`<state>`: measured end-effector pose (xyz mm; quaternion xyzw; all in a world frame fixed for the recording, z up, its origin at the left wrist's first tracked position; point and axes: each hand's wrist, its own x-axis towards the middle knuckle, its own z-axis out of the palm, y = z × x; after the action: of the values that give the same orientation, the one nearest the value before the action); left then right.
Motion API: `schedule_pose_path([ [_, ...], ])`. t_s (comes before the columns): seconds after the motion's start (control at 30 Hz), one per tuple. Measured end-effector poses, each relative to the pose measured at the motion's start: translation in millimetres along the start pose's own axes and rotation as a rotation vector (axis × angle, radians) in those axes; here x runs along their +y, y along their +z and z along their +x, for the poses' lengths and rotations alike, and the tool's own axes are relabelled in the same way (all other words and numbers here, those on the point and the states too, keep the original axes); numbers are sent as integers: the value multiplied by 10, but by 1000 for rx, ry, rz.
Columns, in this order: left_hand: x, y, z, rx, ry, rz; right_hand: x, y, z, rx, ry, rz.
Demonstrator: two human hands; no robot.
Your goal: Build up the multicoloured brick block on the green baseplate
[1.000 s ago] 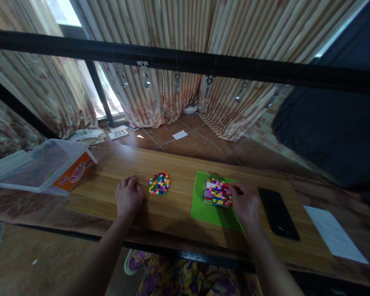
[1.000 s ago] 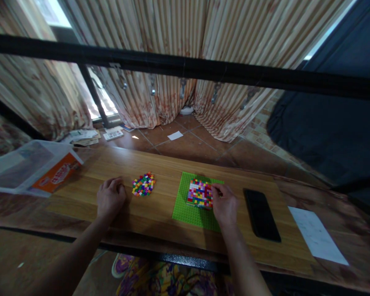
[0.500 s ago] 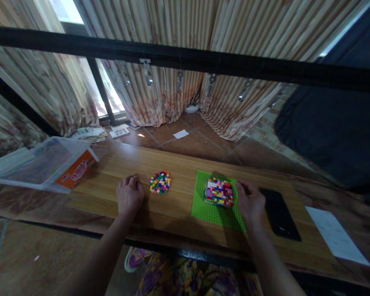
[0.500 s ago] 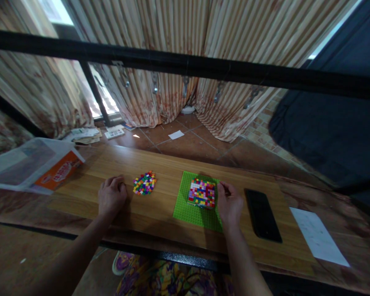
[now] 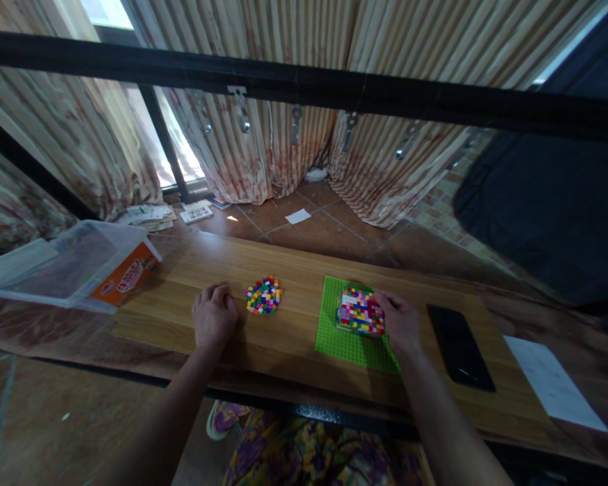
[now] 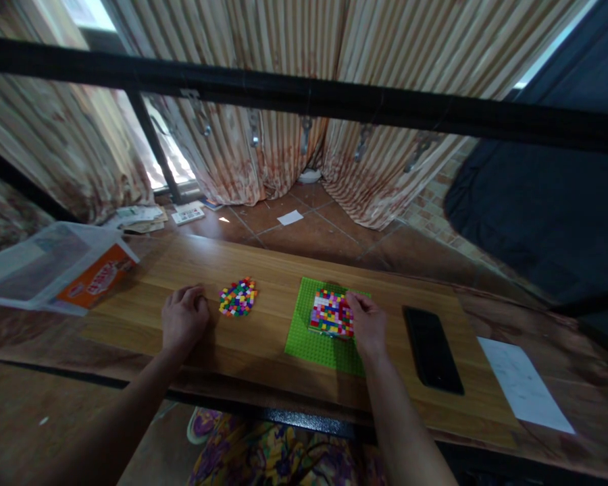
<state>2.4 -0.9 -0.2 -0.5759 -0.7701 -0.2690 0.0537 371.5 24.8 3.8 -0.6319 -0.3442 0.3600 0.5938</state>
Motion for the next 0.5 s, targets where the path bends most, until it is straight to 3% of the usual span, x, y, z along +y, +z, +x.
schedule_pose_path([
  [0.3, -4, 8, -1, -1, -2, -9, -96, -25, -57, 15, 1, 91],
  [0.5, 23, -14, -4, -12, -19, -27, -373, -39, -143, 148, -203, -18],
])
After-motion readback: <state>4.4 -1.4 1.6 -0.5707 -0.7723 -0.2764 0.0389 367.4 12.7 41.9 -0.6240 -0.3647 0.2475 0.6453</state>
